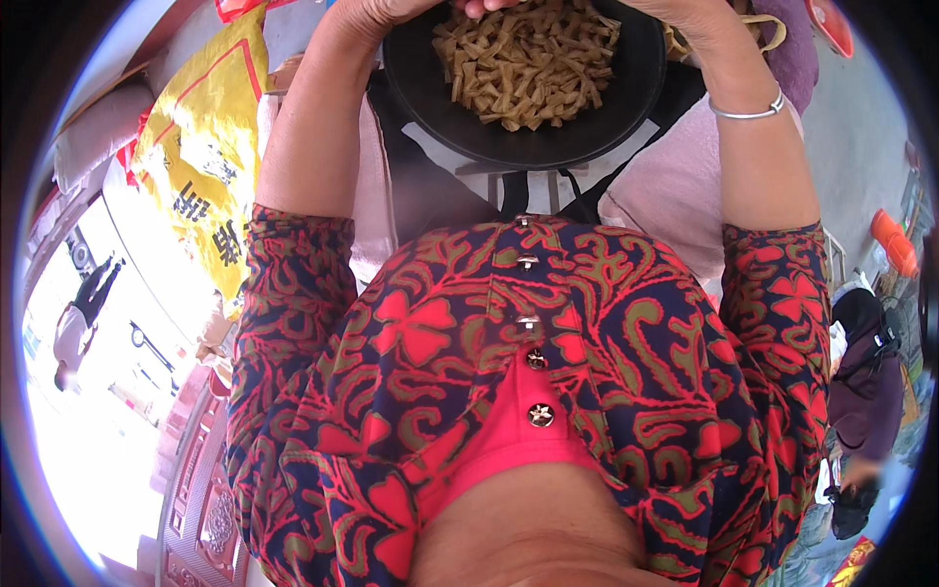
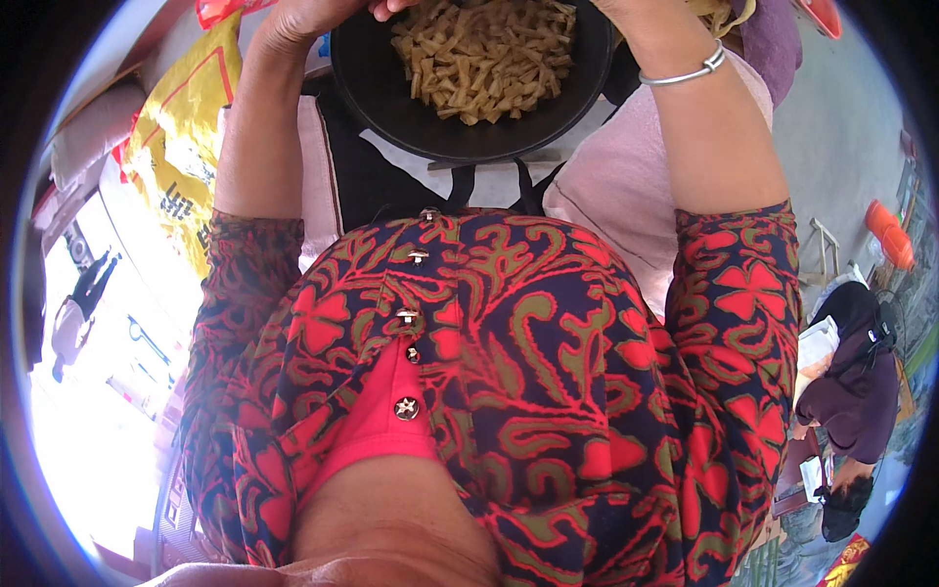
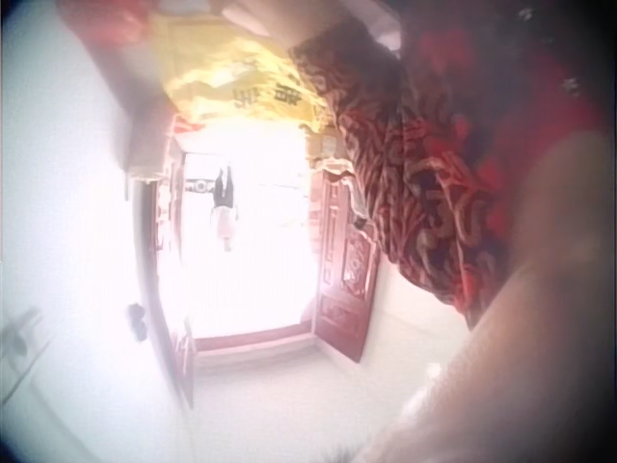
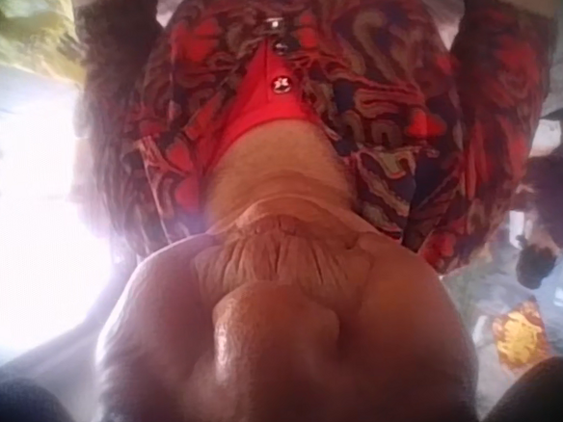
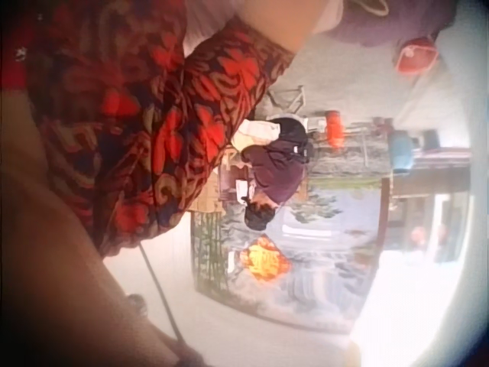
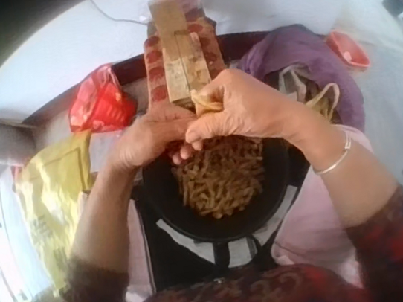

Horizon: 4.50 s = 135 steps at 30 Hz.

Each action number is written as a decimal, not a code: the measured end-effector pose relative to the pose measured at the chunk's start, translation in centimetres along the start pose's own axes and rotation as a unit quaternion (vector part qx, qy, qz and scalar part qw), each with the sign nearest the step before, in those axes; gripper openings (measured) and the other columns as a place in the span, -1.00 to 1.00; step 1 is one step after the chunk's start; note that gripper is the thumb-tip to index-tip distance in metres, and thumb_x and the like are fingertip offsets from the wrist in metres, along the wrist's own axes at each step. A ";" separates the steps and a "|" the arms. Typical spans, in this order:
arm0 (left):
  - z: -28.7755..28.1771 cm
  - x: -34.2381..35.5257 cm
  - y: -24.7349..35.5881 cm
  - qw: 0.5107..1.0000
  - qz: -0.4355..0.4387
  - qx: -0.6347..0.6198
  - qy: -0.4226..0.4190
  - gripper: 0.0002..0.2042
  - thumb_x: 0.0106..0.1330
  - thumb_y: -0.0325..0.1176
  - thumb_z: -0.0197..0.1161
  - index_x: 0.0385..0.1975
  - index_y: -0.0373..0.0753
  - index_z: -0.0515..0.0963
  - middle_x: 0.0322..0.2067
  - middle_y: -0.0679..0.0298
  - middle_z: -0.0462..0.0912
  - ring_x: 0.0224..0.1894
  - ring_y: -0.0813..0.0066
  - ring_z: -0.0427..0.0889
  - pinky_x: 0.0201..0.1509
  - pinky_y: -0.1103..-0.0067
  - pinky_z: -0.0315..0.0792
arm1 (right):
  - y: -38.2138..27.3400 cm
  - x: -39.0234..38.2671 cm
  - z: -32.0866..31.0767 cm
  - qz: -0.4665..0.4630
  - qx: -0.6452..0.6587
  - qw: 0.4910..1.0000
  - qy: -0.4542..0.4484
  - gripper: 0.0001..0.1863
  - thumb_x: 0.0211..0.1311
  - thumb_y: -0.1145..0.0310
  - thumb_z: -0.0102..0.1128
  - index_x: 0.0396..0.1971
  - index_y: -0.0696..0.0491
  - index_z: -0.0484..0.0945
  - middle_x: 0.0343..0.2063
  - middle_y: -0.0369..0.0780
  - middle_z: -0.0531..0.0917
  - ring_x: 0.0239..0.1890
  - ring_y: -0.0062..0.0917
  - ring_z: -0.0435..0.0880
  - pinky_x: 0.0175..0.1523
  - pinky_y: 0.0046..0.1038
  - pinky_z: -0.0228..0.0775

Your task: The person tears dried bean curd sheets into strips and places them into a black bowl. The task is performed by hand in a repetitive manner, with the person handling the sheets one at a time.

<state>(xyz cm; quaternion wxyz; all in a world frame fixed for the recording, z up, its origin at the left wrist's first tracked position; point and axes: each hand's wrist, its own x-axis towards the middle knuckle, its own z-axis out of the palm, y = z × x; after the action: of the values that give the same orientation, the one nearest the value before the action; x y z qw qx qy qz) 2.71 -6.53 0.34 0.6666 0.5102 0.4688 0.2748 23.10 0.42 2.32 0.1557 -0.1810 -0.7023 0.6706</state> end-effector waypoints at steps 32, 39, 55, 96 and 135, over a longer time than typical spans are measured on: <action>7.4 3.9 -7.2 0.803 -0.243 0.537 -0.091 -0.54 0.36 0.10 0.05 -0.29 -0.19 0.67 -0.39 0.16 0.70 -0.36 0.34 0.71 -0.18 0.41 0.56 | 0.9 -1.4 -1.7 -0.078 -0.101 0.980 0.151 -0.57 0.19 0.38 0.33 -0.74 0.10 0.27 -0.67 -0.33 0.52 -0.57 -0.70 0.49 -0.42 -0.55 0.35; 8.9 9.4 -16.4 0.802 -0.138 0.580 -0.041 -0.67 0.26 -0.19 0.07 -0.12 -0.21 0.65 -0.04 0.03 0.64 0.03 0.11 0.62 0.05 0.25 0.51 | 0.9 -1.7 -2.2 -0.035 -0.151 0.970 0.190 -0.70 0.14 0.36 0.32 -0.65 0.23 0.50 -0.75 -0.25 0.51 -0.65 -0.64 0.43 -0.47 -0.47 0.30; 1.9 2.1 -2.6 0.964 -0.153 0.204 -0.077 -0.69 0.25 -0.16 0.18 -0.12 -0.17 0.61 -0.32 0.16 0.69 -0.28 0.15 0.68 -0.21 0.28 0.53 | -0.6 -2.3 -1.8 -0.001 -0.350 0.935 0.048 -0.57 0.09 0.09 0.34 -0.59 0.22 0.59 -0.59 0.08 0.57 -0.48 -0.06 0.59 -0.33 -0.21 0.38; 0.4 1.3 -1.8 0.814 -0.035 0.578 0.047 -0.45 0.37 0.09 0.05 -0.61 -0.31 0.63 -0.65 0.16 0.62 -0.53 0.19 0.63 -0.36 0.37 0.46 | 0.7 0.9 -0.8 -0.047 -0.082 0.989 0.111 -0.74 0.44 0.28 0.00 -0.35 0.15 0.52 -0.48 -0.33 0.55 -0.47 -0.74 0.41 -0.36 -0.66 0.25; 3.5 -0.7 3.3 0.902 0.162 0.308 0.254 -0.82 0.03 -0.56 0.35 -0.34 -0.35 0.60 -0.49 0.22 0.61 -0.39 0.57 0.59 -0.30 0.60 0.48 | 0.3 -0.5 -0.4 0.025 0.062 0.996 0.056 -0.80 0.33 0.35 0.16 -0.21 0.17 0.61 -0.47 -0.29 0.63 -0.47 -0.64 0.58 -0.35 -0.57 0.41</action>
<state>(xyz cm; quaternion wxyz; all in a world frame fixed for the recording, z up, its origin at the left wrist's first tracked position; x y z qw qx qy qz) 5.95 -7.46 3.82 0.2801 0.6720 0.5945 0.3412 23.71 0.52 2.02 0.1890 -0.2261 -0.6448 0.7052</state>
